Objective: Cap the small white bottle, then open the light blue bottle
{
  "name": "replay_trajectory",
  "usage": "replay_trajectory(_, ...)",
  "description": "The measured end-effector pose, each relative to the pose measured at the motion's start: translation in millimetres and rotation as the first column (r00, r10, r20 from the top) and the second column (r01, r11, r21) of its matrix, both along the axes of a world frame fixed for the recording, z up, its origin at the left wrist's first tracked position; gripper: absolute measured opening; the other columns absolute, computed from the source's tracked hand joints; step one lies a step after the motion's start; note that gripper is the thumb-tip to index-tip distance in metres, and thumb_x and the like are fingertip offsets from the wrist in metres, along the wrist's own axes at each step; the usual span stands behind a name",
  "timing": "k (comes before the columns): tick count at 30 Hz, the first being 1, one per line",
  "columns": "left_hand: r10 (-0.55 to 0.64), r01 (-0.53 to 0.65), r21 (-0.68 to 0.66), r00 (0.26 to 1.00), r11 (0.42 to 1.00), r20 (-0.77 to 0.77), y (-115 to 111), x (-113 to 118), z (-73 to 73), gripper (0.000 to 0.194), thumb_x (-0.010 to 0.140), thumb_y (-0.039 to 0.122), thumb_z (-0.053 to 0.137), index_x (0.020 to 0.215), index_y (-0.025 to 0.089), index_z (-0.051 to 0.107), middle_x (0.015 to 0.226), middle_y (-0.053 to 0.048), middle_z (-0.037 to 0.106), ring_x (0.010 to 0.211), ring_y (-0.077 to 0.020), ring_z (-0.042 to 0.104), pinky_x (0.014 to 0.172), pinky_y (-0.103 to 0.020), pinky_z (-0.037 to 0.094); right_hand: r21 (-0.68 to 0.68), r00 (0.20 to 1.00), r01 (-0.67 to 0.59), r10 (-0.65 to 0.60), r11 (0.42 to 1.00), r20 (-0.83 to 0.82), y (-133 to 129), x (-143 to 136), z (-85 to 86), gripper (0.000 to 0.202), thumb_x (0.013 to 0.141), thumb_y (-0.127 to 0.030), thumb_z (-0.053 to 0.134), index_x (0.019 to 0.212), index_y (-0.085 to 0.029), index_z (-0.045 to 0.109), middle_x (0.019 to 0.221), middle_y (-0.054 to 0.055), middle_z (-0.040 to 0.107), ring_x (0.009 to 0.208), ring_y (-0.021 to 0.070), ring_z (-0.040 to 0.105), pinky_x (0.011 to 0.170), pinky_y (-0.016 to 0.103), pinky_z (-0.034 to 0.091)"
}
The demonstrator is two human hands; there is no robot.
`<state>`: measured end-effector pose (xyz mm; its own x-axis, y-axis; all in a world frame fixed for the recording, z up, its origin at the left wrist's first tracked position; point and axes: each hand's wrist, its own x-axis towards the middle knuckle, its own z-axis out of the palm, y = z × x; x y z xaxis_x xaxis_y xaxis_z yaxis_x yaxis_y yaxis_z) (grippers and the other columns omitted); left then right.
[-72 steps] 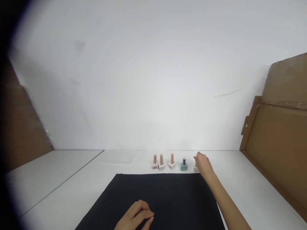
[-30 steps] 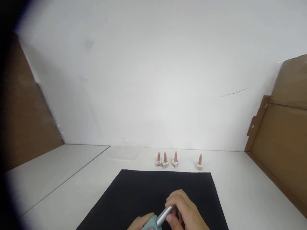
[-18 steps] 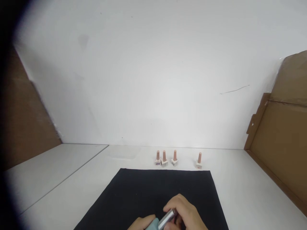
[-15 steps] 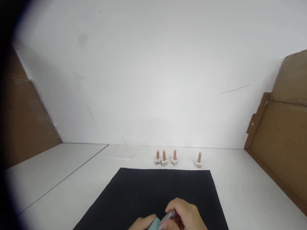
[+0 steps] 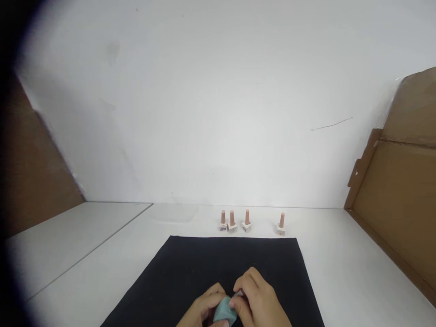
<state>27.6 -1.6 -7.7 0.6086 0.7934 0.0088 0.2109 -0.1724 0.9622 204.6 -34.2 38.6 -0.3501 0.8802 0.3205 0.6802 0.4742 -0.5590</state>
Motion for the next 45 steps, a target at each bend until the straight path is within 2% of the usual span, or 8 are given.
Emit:
replay_trajectory(4, 0.108, -0.106, 0.021, 0.988, 0.994, -0.115, 3, 2, -3.3, 0.071, 0.057, 0.075, 0.058, 0.082, 0.010, 0.069, 0.070, 0.000, 0.041, 0.065, -0.0173, 0.038, 0.060, -0.029, 0.028, -0.049, 0.999, -0.032, 0.031, 0.998, -0.021, 1, -7, 5.4, 0.027, 0.075, 0.003, 0.048, 0.089, -0.017, 0.058, 0.082, 0.005, 0.063, 0.073, 0.0181, 0.063, 0.068, 0.025, 0.052)
replay_trajectory(9, 0.231, -0.221, 0.065, 0.941, 0.973, -0.247, -1, 5, -2.4, 0.025, 0.065, 0.033, 0.068, 0.079, 0.012, 0.067, 0.075, -0.003, 0.056, 0.077, -0.0221, 0.048, 0.076, -0.034, 0.033, -0.074, 0.997, 0.037, -0.041, 0.997, -0.059, 4, -10, -6.8, 0.035, 0.069, 0.001, 0.055, 0.098, -0.019, 0.056, 0.087, 0.004, 0.061, 0.074, 0.0184, 0.062, 0.069, 0.027, 0.052)
replay_trajectory(13, 0.253, -0.245, 0.067, 0.920, 0.967, -0.299, -2, 9, -3.7, 0.021, 0.059, 0.014, 0.066, 0.080, 0.012, 0.068, 0.078, -0.003, 0.056, 0.083, -0.0229, 0.053, 0.079, -0.032, 0.039, -0.081, 0.994, 0.052, -0.060, 0.995, -0.095, 9, -8, -13.5, 0.026, 0.075, 0.001, 0.048, 0.090, -0.019, 0.057, 0.082, 0.003, 0.062, 0.073, 0.0181, 0.063, 0.068, 0.027, 0.051)
replay_trajectory(17, 0.265, -0.254, 0.076, 0.912, 0.964, -0.315, 0, 11, -6.2, 0.020, 0.060, 0.013, 0.064, 0.080, 0.012, 0.066, 0.085, -0.006, 0.057, 0.088, -0.0237, 0.056, 0.082, -0.032, 0.040, -0.094, 0.990, 0.029, -0.042, 0.995, -0.136, 9, -6, -13.9, 0.036, 0.074, 0.005, 0.045, 0.098, -0.020, 0.057, 0.085, 0.003, 0.065, 0.073, 0.0167, 0.065, 0.071, 0.027, 0.052)
replay_trajectory(29, 0.228, -0.204, 0.106, 0.912, 0.973, -0.340, 0, 12, 2.5, 0.020, 0.061, 0.016, 0.072, 0.069, 0.016, 0.054, 0.086, -0.005, 0.060, 0.091, -0.0248, 0.052, 0.087, -0.036, 0.033, -0.074, 0.976, 0.029, -0.044, 0.997, -0.214, 9, -1, -11.1, 0.032, 0.078, 0.000, 0.045, 0.098, -0.022, 0.057, 0.089, 0.003, 0.067, 0.076, 0.0159, 0.067, 0.073, 0.026, 0.053)
replay_trajectory(32, 0.211, -0.183, 0.112, 0.919, 0.977, -0.334, 2, 11, 1.4, 0.020, 0.064, 0.021, 0.073, 0.069, 0.017, 0.054, 0.085, -0.003, 0.060, 0.091, -0.0234, 0.054, 0.096, -0.040, 0.027, -0.069, 0.971, 0.048, -0.063, 0.996, -0.231, 9, -1, -8.6, 0.030, 0.078, -0.001, 0.044, 0.097, -0.021, 0.057, 0.089, 0.004, 0.068, 0.077, 0.0165, 0.068, 0.073, 0.026, 0.053)
replay_trajectory(39, 0.200, -0.165, 0.129, 0.921, 0.978, -0.335, 3, 9, -3.0, 0.020, 0.064, 0.025, 0.075, 0.071, 0.016, 0.058, 0.087, -0.004, 0.062, 0.091, -0.0248, 0.055, 0.093, -0.041, 0.029, -0.058, 0.963, 0.091, -0.103, 0.994, -0.250, 9, 0, -6.2, 0.024, 0.078, -0.006, 0.044, 0.093, -0.019, 0.058, 0.084, 0.006, 0.068, 0.075, 0.0183, 0.068, 0.071, 0.028, 0.054)
replay_trajectory(45, 0.210, -0.171, 0.140, 0.914, 0.975, -0.348, 1, 11, 4.7, 0.020, 0.063, 0.022, 0.077, 0.074, 0.014, 0.063, 0.088, -0.006, 0.064, 0.091, -0.0249, 0.055, 0.090, -0.039, 0.033, -0.051, 0.958, 0.114, -0.124, 0.992, -0.260, 7, 1, -4.4, 0.024, 0.078, -0.008, 0.045, 0.094, -0.020, 0.058, 0.083, 0.005, 0.069, 0.074, 0.0181, 0.068, 0.069, 0.028, 0.055)
